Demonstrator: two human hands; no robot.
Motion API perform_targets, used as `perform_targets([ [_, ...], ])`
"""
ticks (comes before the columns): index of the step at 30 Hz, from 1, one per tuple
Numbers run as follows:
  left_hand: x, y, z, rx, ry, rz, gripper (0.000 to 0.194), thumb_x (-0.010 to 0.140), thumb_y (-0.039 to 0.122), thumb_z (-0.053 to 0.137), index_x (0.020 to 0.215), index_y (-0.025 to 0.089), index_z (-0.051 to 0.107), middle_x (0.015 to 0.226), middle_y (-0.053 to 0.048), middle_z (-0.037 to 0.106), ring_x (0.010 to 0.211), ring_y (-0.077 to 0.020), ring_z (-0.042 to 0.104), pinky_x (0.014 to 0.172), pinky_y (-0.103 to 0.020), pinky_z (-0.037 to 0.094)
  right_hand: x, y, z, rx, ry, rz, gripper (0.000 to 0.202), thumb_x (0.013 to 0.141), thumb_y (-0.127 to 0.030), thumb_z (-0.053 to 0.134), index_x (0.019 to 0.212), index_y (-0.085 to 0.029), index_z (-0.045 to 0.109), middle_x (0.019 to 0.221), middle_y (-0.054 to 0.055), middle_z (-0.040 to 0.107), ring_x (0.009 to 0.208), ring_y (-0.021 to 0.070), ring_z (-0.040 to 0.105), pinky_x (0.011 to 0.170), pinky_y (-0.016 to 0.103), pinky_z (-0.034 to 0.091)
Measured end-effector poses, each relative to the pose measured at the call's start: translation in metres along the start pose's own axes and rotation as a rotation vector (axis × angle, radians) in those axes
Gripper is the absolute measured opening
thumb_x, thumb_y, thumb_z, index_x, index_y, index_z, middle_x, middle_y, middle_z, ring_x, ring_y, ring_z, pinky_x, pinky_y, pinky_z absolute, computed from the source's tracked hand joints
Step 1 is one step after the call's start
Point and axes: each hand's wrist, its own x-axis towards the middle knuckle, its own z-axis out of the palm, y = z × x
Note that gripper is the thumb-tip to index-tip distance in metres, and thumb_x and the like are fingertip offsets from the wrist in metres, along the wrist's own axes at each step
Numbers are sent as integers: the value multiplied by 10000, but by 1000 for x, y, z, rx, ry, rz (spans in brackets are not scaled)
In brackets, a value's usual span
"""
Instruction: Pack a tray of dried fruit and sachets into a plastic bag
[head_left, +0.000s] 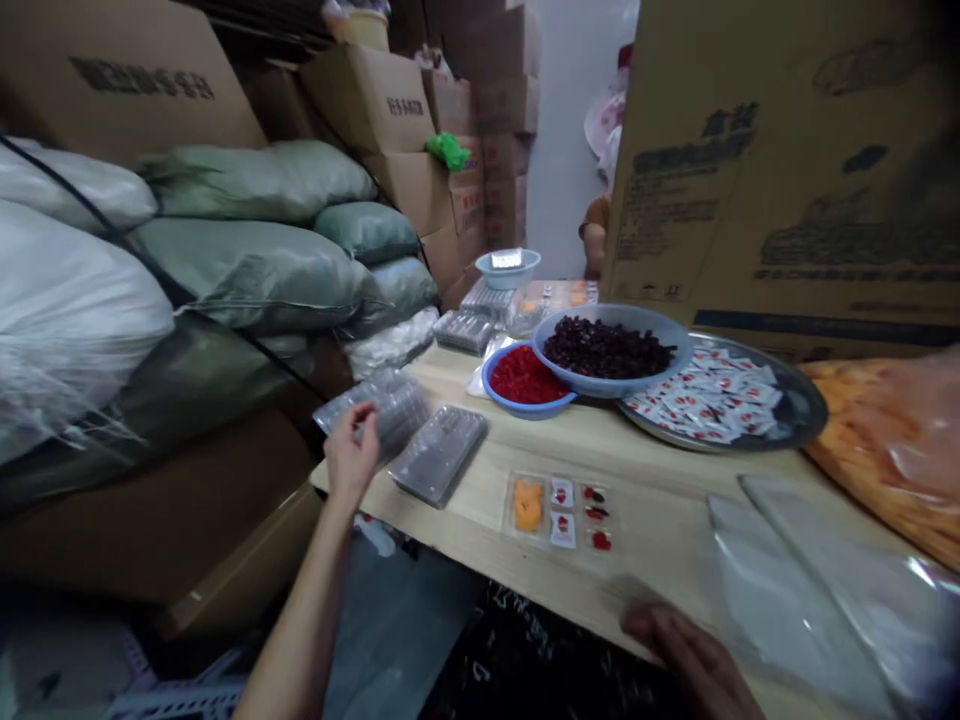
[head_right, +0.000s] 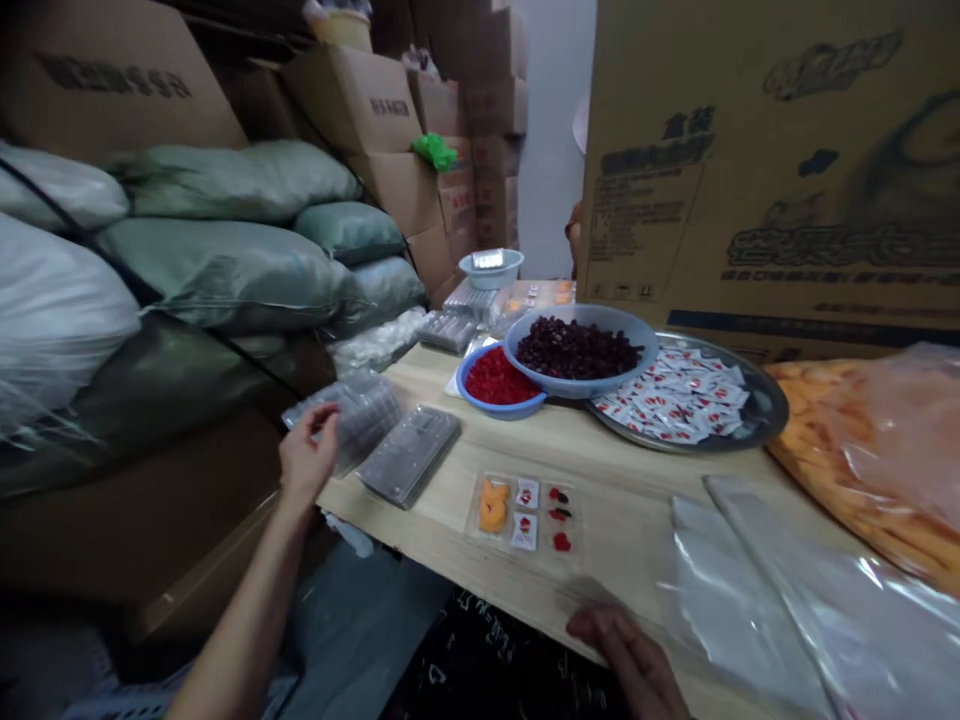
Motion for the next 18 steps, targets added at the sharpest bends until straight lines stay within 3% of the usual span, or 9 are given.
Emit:
perform_targets([
  [3,27,-28,-8,268,-74,59,359,858,369,535,1037,101,691,970,-137,707,848,-239,596,912,-408,472,-4,7,-21,73,57,64,533,755,-690,686,1001,-223,760,1116,121,726,1191,342,611,1151,470,359],
  [6,20,-28,-4,287,-75,145,366,879,390,522,1039,110,694,984,-134,699,894,-253,589,949,-422,450,-7,16,-28,183,96,85,491,783,-617,713,1060,-212,733,1141,114,725,1168,304,637,1126,441,400],
  [9,-17,2,17,128,-142,192,339,922,404,496,1036,148,688,1027,-111,696,989,-252,608,964,-393,458,-8,11,-23,204,88,48,443,813,-575,711,1043,-198,720,1147,101,719,1143,259,648,1106,396,418],
  [14,-96,68,72,-174,-497,317,263,961,316,487,1110,189,662,1101,-88,683,1047,-219,633,980,-367,483,-6,-23,-11,102,30,-56,432,870,-565,647,1089,-196,701,1086,93,719,1088,238,659,1041,386,450],
  [16,-111,83,92,-226,-590,365,270,960,272,486,1162,199,649,1190,-98,658,1090,-217,628,995,-371,482,-2,-31,-12,42,14,-90,441,894,-566,608,1120,-197,694,1059,93,722,1063,236,663,1015,391,463],
  [18,-111,88,108,-258,-591,315,253,952,264,495,1124,188,664,1154,-103,670,1007,-208,655,917,-352,516,4,-31,-17,-49,55,-143,453,891,-573,601,1109,-187,695,1052,103,719,1038,240,664,983,391,484],
])
